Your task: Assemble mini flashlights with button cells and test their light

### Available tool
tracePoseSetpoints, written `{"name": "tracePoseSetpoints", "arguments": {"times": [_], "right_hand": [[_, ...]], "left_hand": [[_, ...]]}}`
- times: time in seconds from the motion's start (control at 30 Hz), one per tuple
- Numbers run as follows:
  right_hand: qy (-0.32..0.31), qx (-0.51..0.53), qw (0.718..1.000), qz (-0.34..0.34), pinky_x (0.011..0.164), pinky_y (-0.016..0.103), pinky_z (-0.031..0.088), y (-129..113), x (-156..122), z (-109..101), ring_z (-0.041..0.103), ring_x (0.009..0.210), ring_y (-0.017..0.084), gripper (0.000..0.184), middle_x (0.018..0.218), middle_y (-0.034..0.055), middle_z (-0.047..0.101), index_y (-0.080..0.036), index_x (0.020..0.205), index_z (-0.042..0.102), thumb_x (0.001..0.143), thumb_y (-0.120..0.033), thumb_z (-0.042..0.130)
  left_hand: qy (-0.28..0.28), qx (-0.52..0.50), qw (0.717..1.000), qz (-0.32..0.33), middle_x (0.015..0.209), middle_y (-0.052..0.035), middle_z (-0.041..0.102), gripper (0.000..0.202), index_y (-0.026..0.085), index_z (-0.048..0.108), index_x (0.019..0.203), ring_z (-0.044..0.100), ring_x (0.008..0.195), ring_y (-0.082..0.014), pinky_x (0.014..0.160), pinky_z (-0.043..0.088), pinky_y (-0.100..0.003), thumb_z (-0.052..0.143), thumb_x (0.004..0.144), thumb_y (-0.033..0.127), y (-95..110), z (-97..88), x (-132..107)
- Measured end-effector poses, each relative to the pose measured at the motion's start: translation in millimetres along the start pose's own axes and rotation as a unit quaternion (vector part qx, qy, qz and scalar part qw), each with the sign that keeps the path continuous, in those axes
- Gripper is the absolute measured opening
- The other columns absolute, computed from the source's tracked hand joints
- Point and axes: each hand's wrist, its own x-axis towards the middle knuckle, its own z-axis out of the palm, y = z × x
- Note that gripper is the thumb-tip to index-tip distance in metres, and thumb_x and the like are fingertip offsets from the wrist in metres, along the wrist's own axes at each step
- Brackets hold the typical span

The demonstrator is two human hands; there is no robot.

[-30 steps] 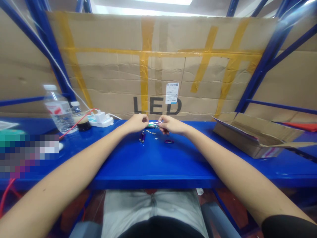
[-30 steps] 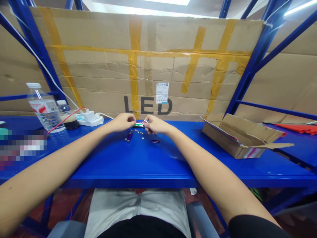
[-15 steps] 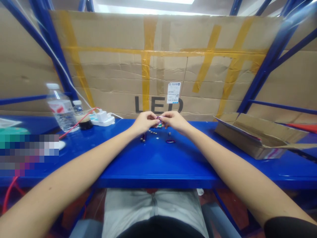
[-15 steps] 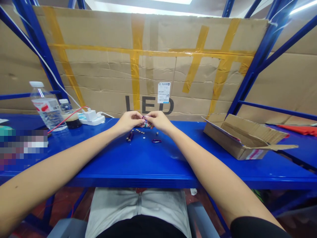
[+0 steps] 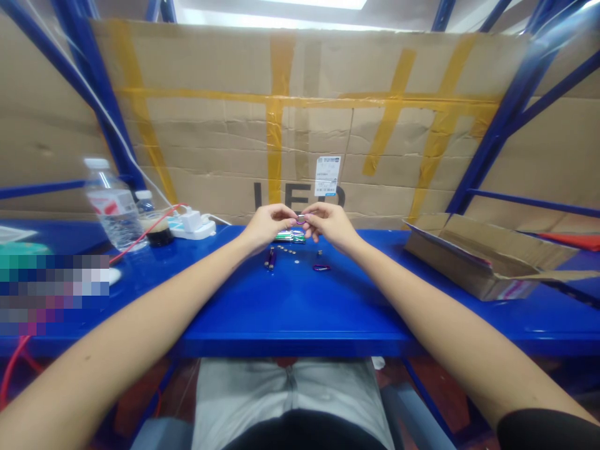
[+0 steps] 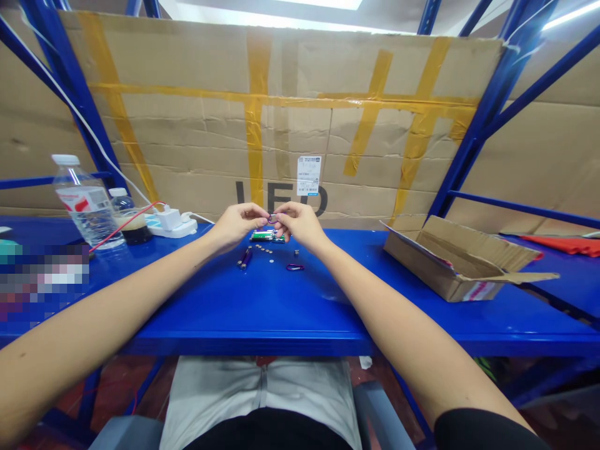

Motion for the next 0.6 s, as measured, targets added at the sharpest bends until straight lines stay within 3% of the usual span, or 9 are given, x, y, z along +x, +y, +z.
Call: {"name": "tracePoseSetpoints", "arguments": {"times": [0.17, 0.4, 0.6], "right_hand": [[-0.012, -0.049, 0.998, 0.022, 0.036, 0.021, 0.048, 0, 2, 1, 0.059, 0.043, 0.011, 0.006, 0.056, -0.0023, 0.059, -0.015, 0.085, 0.06, 0.088, -0.018, 0.064], [-0.022, -0.141, 0.989, 0.038, 0.032, 0.019, 0.043, -1, 2, -3, 0.054, 0.039, 0.009, 0.011, 0.055, -0.0021, 0.058, -0.014, 0.078, 0.059, 0.089, -0.011, 0.059], [-0.09, -0.179, 0.976, 0.085, 0.031, 0.02, 0.04, -2, -6, 11, 0.053, 0.038, 0.01, 0.009, 0.057, -0.0016, 0.062, -0.016, 0.083, 0.055, 0.089, -0.01, 0.059]], "left_hand": [[0.014, 0.07, 0.997, 0.011, 0.076, -0.0042, 0.071, 0.013, 0.012, 0.07, 0.081, 0.063, 0.071, -0.0152, 0.074, 0.051, -0.032, 0.073, 0.071, 0.02, 0, 3.4, 0], [0.014, 0.1, 0.995, 0.005, 0.081, -0.0058, 0.074, 0.011, 0.013, 0.073, 0.082, 0.067, 0.079, -0.0185, 0.079, 0.053, -0.034, 0.071, 0.072, 0.018, 4, 10.3, -4], [0.014, 0.089, 0.996, 0.013, 0.081, -0.0062, 0.074, 0.014, 0.013, 0.073, 0.083, 0.069, 0.08, -0.0191, 0.079, 0.053, -0.034, 0.072, 0.072, 0.022, 8, 10.8, -6]]}}
